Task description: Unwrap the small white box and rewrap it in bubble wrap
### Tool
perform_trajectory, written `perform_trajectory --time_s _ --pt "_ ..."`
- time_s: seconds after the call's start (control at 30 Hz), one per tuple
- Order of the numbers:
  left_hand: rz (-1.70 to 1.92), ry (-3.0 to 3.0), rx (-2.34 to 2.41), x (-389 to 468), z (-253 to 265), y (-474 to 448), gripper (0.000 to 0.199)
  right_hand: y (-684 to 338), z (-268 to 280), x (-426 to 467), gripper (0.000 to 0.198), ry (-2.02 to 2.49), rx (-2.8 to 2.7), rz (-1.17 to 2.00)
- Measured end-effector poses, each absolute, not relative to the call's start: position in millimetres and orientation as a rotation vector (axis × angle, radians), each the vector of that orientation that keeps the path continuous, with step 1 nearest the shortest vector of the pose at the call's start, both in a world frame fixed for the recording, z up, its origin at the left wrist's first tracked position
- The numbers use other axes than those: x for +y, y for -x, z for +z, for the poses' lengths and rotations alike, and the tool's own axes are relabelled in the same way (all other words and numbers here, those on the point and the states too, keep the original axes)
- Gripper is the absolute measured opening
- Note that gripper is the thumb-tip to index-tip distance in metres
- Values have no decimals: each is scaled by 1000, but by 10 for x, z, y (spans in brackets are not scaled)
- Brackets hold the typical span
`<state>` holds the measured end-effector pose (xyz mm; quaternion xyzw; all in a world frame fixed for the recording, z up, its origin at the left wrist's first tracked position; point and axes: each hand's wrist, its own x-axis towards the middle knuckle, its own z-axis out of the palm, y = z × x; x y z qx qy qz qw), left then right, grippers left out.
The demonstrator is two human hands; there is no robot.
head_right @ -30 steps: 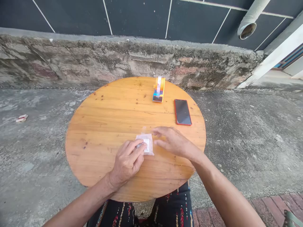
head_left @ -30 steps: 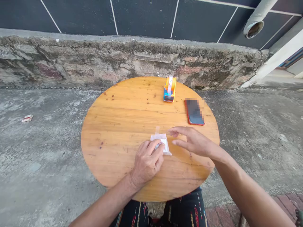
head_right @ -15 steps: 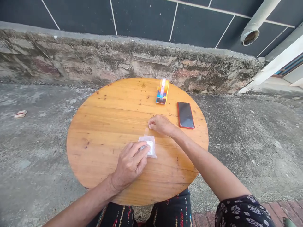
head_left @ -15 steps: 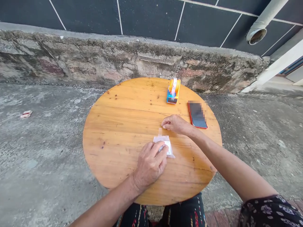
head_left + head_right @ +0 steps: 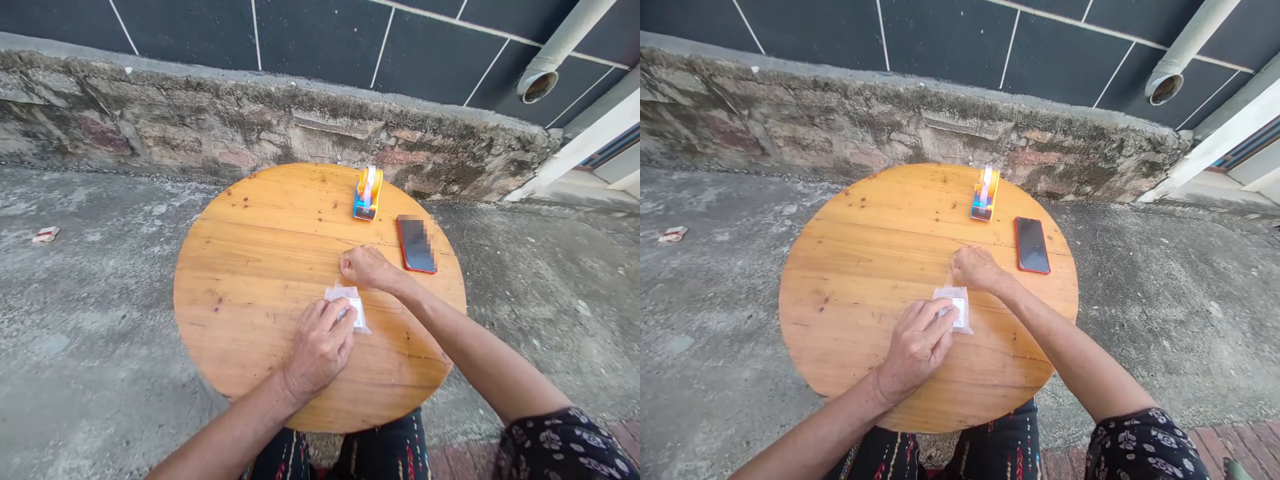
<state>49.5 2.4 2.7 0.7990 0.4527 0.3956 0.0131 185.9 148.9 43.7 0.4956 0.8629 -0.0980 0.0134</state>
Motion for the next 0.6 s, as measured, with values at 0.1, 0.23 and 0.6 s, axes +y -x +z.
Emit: perform_trajectory --time_s 0.1,0.23,0.6 --pt "1231 -2481 1397 25 26 -492 27 -1904 426 1485 16 -1538 2717 -358" --pt "1246 -2475 1386 21 25 -491 27 -1981 417 1512 15 -1576 2806 -568" --pt "1255 -2471 1384 18 18 -502 25 -2000 434 1502 14 -1507 2775 -579"
